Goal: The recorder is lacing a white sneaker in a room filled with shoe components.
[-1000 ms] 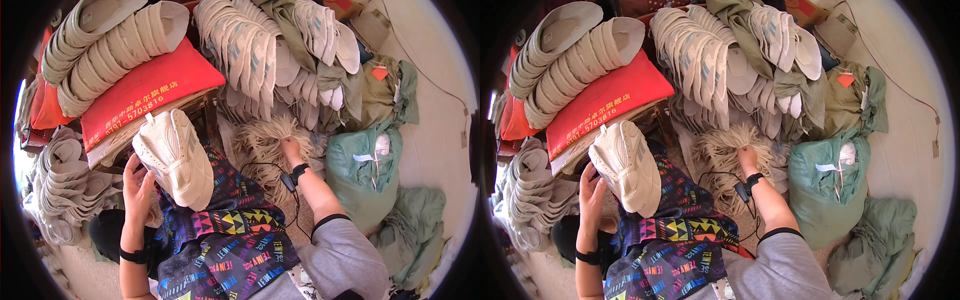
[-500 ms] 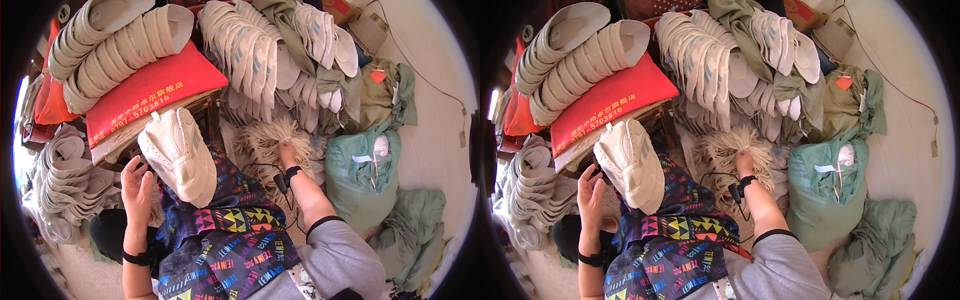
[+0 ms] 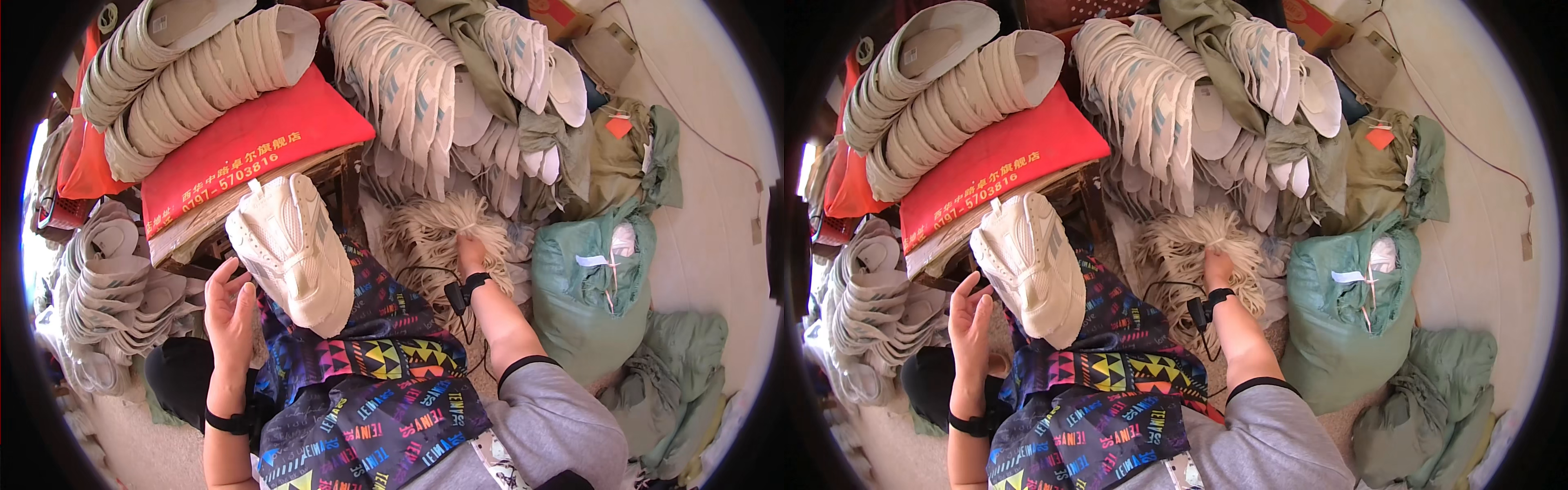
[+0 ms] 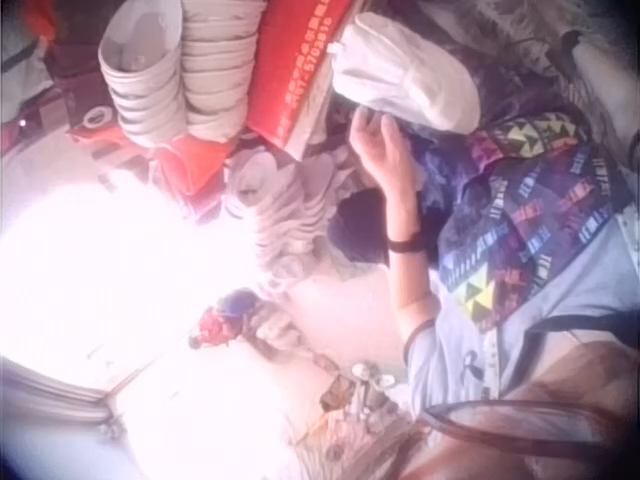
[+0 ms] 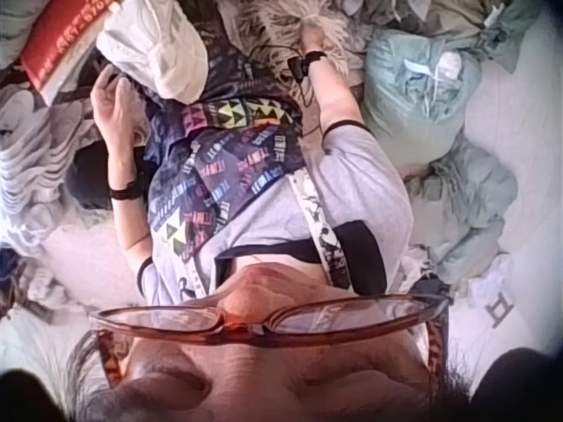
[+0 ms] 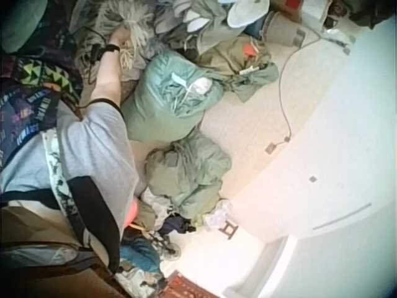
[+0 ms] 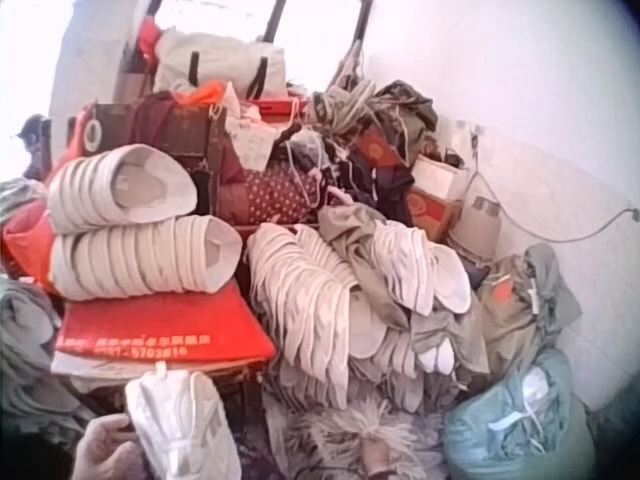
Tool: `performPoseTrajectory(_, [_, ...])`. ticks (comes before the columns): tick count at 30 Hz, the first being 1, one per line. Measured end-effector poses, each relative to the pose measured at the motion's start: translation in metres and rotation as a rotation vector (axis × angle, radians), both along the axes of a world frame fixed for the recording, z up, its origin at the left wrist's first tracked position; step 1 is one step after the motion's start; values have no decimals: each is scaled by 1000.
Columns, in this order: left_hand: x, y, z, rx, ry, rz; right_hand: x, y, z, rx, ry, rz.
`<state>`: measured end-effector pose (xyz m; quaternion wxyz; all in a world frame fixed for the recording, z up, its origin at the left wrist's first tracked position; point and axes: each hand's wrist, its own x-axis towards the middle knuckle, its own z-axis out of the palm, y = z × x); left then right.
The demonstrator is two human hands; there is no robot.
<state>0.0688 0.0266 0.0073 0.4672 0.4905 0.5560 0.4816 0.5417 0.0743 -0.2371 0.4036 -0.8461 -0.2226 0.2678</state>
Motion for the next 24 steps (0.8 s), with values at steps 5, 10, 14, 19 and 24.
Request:
performPoseTrajectory(5, [4, -2, 7, 125, 105, 43, 1, 7, 14, 69, -115, -5])
performPoseTrajectory(10, [23, -9, 41, 368, 209, -167, -109, 11, 173, 380, 489, 557])
performPoseTrajectory(14, [48, -4, 59, 132, -65, -488, -193, -25, 267, 434, 480, 1241])
performPoseTrajectory(19, [41, -9, 64, -95, -211, -615, -216, -38, 324, 391, 525, 1515])
performPoseTrajectory(24, [21, -21, 64, -87, 142, -528, -197, -17, 319, 447, 332, 1187])
